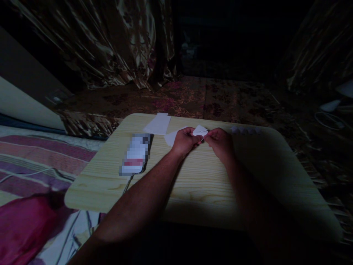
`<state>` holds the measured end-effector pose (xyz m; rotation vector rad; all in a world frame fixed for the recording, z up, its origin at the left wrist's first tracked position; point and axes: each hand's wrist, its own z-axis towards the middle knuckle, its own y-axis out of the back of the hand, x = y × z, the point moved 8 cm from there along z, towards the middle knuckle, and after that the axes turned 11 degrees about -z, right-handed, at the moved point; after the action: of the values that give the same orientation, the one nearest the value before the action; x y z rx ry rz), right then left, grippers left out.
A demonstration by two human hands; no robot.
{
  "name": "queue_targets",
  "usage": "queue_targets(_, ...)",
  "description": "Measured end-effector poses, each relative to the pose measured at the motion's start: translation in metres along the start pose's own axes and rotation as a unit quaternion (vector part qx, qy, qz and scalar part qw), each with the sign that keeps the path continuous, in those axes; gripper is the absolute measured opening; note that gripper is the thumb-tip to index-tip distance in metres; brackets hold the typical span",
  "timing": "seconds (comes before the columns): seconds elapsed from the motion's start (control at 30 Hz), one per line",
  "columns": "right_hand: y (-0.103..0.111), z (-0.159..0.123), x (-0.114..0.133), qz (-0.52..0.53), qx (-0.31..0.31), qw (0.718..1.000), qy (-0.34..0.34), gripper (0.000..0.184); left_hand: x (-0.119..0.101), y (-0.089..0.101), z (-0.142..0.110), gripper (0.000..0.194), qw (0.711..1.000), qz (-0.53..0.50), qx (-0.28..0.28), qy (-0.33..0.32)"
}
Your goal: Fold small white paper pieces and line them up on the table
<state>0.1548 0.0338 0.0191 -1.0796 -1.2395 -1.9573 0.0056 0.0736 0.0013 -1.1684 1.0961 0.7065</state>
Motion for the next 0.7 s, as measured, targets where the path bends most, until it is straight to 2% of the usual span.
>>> queue_targets(0.5,-0.0034,-0.0015,0.0061,0.075,0.018,0.997,0.028,0.021,0.001,-0.0001,0.0005,0.031,1.0,0.013,0.006,-0.011)
queue_targets(0.7,-0.0008,-0.003,0.0094,0.031,0.022,0.999,0.027,0.017,0.0024,-0.001,0.0003,0.031,1.0,0.008,0.014,-0.002)
